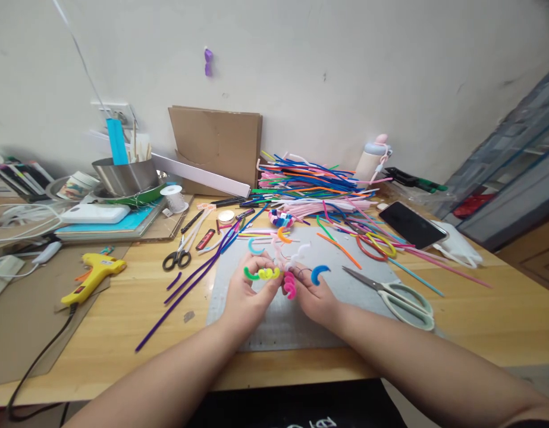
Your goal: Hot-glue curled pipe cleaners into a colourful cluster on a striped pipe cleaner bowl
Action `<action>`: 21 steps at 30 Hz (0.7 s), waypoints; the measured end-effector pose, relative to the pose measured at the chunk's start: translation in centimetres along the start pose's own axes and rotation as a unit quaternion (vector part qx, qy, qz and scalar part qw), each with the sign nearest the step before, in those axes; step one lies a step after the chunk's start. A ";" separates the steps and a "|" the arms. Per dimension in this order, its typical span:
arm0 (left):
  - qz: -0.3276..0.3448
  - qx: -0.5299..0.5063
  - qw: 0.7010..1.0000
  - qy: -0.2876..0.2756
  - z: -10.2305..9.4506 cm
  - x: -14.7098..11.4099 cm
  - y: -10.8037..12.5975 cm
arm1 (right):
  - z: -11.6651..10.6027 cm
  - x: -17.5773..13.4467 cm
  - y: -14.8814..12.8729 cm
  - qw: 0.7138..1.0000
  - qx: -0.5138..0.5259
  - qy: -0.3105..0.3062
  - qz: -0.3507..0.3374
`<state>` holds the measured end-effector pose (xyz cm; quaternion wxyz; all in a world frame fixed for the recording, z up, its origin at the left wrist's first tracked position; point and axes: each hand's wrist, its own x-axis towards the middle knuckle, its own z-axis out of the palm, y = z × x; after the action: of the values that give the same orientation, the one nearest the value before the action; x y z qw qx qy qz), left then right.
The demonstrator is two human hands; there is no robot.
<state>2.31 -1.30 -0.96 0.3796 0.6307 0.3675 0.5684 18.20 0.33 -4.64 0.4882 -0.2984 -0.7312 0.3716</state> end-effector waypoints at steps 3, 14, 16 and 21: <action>0.022 0.019 1.000 -0.007 -0.2 -0.1 0.1 | -0.3 -0.2 0.0 1.000 -0.011 -0.010 -0.024; 0.170 0.172 0.970 -0.021 -0.9 -0.4 0.6 | -0.3 -0.3 -0.9 0.998 -0.011 0.024 -0.055; 0.162 0.169 0.972 -0.017 -0.8 -0.5 0.7 | -0.3 -0.4 -1.1 0.998 -0.014 0.034 -0.053; 0.143 0.142 0.979 0.015 -0.5 -0.6 0.9 | -0.2 -0.4 -1.3 0.998 -0.013 0.041 -0.053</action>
<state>1.84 -2.22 -0.39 0.1955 0.7158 0.3557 0.5683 18.41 -0.66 -3.67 0.5328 -0.2807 -0.7300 0.3231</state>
